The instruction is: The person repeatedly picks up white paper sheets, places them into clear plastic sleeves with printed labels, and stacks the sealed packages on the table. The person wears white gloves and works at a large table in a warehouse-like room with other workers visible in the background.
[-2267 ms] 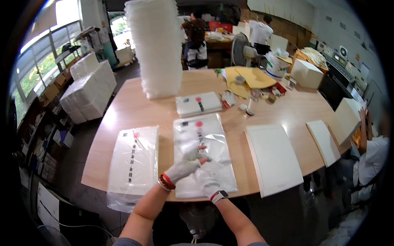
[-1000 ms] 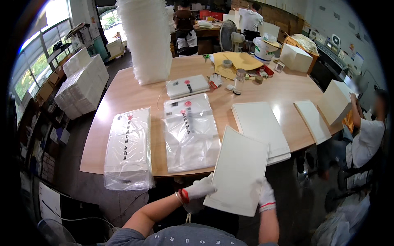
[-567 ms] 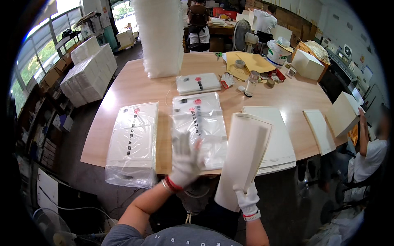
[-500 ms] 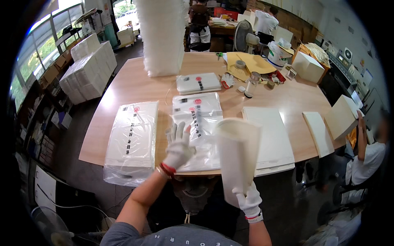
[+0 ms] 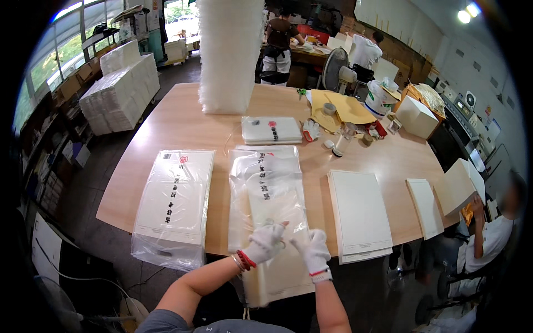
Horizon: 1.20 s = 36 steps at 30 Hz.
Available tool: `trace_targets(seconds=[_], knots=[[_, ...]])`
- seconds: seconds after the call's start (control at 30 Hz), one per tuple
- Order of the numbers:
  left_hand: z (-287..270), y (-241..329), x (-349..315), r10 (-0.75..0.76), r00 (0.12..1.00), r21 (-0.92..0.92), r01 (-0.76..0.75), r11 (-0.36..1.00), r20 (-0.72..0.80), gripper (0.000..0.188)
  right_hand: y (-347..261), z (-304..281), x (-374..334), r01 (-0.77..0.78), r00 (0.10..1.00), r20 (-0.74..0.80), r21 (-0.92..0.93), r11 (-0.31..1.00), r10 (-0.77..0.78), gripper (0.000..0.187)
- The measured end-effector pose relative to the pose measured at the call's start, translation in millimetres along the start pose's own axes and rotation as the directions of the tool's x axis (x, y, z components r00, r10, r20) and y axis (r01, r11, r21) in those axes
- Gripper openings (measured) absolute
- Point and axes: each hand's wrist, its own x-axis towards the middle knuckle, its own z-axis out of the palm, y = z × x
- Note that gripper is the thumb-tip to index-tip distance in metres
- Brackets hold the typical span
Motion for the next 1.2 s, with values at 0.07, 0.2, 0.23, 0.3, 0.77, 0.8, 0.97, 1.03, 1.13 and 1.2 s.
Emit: trace_targets(seconds=[0.07, 0.2, 0.23, 0.3, 0.77, 0.8, 0.97, 1.03, 1.13, 1.2], knots=[[-0.4, -27.3, -8.7, -0.027, 1.000, 0.032, 0.027, 0.999, 0.001, 0.041, -7.4, 35.8, 17.6, 0.100, 0.952, -0.297, 0.058, 0.993, -0.079, 0.047], [25.3, -90.5, -25.9, 0.517, 0.830, 0.562, -0.332, 0.758, -0.207, 0.039, 2.8, 48.1, 59.9, -0.131, 0.977, 0.156, -0.117, 0.984, 0.148, 0.034], [8.9, -96.6, -28.2, 0.407, 0.898, 0.650, -0.211, 0.730, -0.165, 0.037, 8.0, 51.3, 65.3, -0.140, 0.971, 0.173, -0.147, 0.979, 0.165, 0.033], [-9.7, -105.5, -40.2, 0.006, 0.960, 0.352, 0.098, 0.931, -0.281, 0.042, 15.4, 55.2, 69.0, -0.141, 0.957, 0.218, -0.221, 0.965, 0.190, 0.031], [-2.4, -38.5, -199.1, -0.467, 0.869, -0.073, 0.462, 0.884, -0.163, 0.070, 26.4, -14.2, -106.3, -0.120, 0.822, 0.560, -0.011, 0.993, 0.106, 0.076], [-0.1, -33.9, -212.6, -0.471, 0.868, -0.124, 0.455, 0.882, -0.158, 0.070, 20.9, -23.1, -121.3, -0.109, 0.815, 0.570, -0.022, 0.994, 0.102, 0.076], [-48.0, 37.4, -269.4, -0.504, 0.860, -0.001, 0.505, 0.863, 0.085, 0.036, -1.3, -85.5, -214.3, 0.084, 0.753, 0.658, -0.080, 0.993, -0.011, 0.061], [-57.0, 53.0, -298.2, -0.487, 0.822, -0.421, 0.569, 0.707, 0.293, 0.031, 17.7, -77.0, -263.3, 0.020, 0.678, 0.703, 0.272, 0.962, -0.213, 0.047], [-75.2, 60.5, -307.2, -0.377, 0.789, -0.506, 0.605, 0.614, 0.486, 0.033, 11.2, -66.5, -272.4, -0.283, 0.585, 0.757, 0.527, 0.801, -0.291, 0.038], [-86.2, 72.3, -284.2, -0.320, 0.869, -0.605, 0.493, 0.625, 0.378, 0.029, -21.5, -104.7, -234.1, 0.087, 0.563, 0.792, 0.228, 0.970, -0.236, 0.038]])
